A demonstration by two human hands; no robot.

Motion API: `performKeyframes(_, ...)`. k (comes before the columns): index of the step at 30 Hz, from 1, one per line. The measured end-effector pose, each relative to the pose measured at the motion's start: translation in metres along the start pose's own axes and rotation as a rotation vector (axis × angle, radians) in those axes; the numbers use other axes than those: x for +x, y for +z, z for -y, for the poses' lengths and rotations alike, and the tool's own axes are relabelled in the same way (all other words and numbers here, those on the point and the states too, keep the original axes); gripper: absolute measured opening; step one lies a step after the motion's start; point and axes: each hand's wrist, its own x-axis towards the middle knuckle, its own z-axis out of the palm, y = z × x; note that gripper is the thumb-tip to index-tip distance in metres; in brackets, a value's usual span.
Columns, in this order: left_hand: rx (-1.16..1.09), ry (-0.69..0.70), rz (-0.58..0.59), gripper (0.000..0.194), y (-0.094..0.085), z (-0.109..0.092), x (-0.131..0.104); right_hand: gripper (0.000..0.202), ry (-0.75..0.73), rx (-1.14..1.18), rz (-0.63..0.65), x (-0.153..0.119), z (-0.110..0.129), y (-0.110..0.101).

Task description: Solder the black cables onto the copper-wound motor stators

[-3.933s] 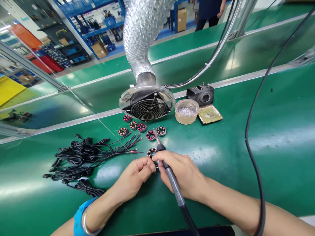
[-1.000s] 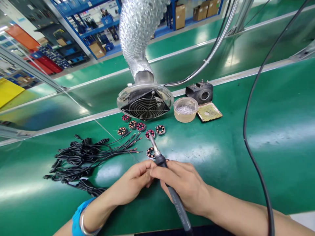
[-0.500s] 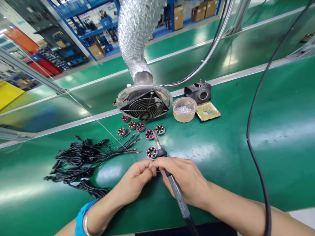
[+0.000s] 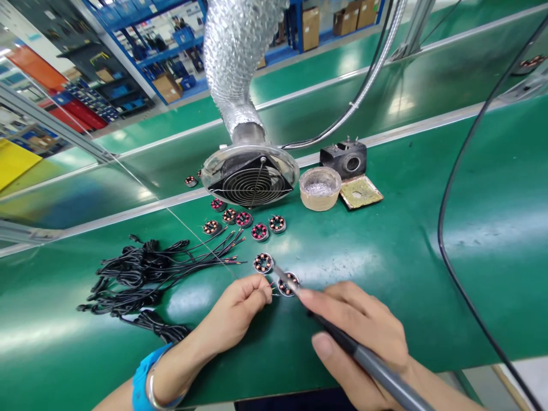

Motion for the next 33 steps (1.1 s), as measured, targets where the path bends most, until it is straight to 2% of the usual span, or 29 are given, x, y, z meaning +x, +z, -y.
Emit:
performKeyframes(2, -0.002, -0.003, 0.0, 0.022, 0.0, 0.0, 0.0, 0.044, 0.042, 0.007, 0.042, -0.007, 0.003, -0.007)
performKeyframes(5, -0.007, -0.009, 0.001, 0.023, 0.0, 0.001, 0.0, 0.037, 0.075, -0.003, 0.035, -0.011, 0.006, -0.011)
performKeyframes(10, -0.01, -0.011, 0.001, 0.025, 0.001, 0.002, -0.001, 0.038, 0.078, 0.047, 0.065, -0.009, 0.006, -0.005)
performKeyframes(15, 0.007, 0.008, 0.0, 0.025, 0.001, 0.003, -0.001, 0.035, 0.121, 0.067, -0.012, -0.011, 0.007, 0.002)
performKeyframes(20, 0.03, 0.008, 0.007, 0.025, 0.001, 0.003, -0.002, 0.035, 0.074, 0.057, 0.069, -0.01, 0.006, -0.001)
performKeyframes(27, 0.022, -0.005, 0.009, 0.028, 0.001, 0.002, -0.002, 0.037, 0.091, 0.071, 0.02, -0.012, 0.007, -0.003)
performKeyframes(33, 0.029, -0.01, 0.014, 0.029, 0.001, 0.003, -0.003, 0.037, 0.068, 0.068, 0.032, -0.011, 0.006, -0.004)
